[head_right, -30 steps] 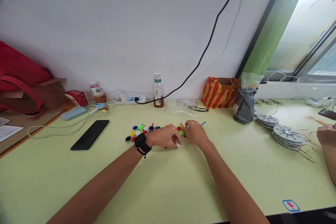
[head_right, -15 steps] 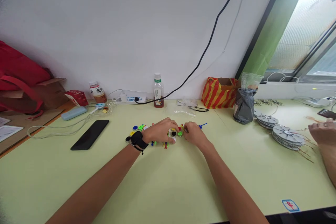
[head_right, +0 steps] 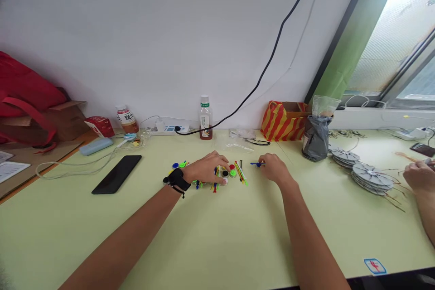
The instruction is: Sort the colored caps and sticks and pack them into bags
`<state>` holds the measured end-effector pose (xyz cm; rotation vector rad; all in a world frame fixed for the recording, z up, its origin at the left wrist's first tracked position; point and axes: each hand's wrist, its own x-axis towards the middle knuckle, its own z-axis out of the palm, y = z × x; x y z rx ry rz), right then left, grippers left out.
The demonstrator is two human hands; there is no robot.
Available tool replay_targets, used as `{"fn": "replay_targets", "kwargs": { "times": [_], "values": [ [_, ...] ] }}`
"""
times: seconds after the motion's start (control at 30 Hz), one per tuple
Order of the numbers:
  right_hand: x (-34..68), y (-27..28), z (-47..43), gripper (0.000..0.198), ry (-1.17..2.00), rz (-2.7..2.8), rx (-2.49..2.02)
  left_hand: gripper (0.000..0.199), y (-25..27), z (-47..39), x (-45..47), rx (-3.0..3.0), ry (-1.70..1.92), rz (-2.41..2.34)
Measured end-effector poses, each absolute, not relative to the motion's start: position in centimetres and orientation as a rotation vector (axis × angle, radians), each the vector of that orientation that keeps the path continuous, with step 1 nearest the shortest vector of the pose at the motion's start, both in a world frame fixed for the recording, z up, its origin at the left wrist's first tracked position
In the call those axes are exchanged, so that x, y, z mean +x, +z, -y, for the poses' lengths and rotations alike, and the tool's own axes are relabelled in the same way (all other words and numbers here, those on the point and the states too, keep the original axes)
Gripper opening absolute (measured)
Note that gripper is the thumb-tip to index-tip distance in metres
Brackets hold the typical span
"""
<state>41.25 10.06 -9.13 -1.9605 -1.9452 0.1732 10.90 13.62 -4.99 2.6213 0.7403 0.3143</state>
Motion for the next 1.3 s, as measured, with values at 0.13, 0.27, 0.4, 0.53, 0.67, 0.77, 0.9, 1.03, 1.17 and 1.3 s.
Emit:
{"fn": "replay_targets", "kwargs": {
  "times": [0.13, 0.27, 0.4, 0.53, 0.67, 0.77, 0.9, 1.03, 1.17, 1.3],
  "values": [
    [42.2, -9.4, -10.2, 0.018, 0.232, 1.960, -1.962, 0.037, -5.3, -13.6, 10.9, 2.583, 0.328, -0.751],
    [41.7, -9.5, -10.5, 0.018, 0.292, 1.964, -1.920, 0.047, -4.9, -13.3, 10.9, 2.576, 0.342, -0.789],
    [41.2, -9.3, -10.6, 0.019, 0.349, 1.954, -1.859, 0.052, -4.5, -13.0, 10.9, 2.584, 0.361, -0.846],
    [40.5, -8.8, -10.4, 0.012, 0.407, 1.914, -1.798, 0.056, -4.5, -13.2, 10.7, 2.524, 0.384, -0.836],
    [38.6, -7.3, -9.7, 0.011, 0.667, 1.812, -1.564, 0.058, -4.0, -13.6, 10.6, 2.385, 0.628, -0.783],
    [36.7, -5.9, -9.0, 0.012, 0.960, 1.649, -1.291, 0.048, -3.5, -13.2, 11.4, 2.262, 0.746, -0.711],
    [34.5, -4.8, -8.1, 0.010, 1.139, 1.573, -1.119, 0.039, -3.4, -12.1, 13.0, 2.120, 0.815, -0.517],
    [33.5, -4.8, -8.0, 0.009, 1.192, 1.586, -1.092, 0.021, -4.0, -11.7, 13.9, 2.063, 0.866, -0.464],
    [34.3, -6.1, -8.9, 0.013, 0.864, 1.627, -1.303, 0.006, -4.8, -11.7, 14.0, 2.155, 0.865, -0.536],
    [36.2, -8.4, -10.3, 0.021, 0.420, 1.674, -1.715, 0.013, -5.9, -11.5, 14.3, 2.327, 0.730, -0.540]
  ]
}}
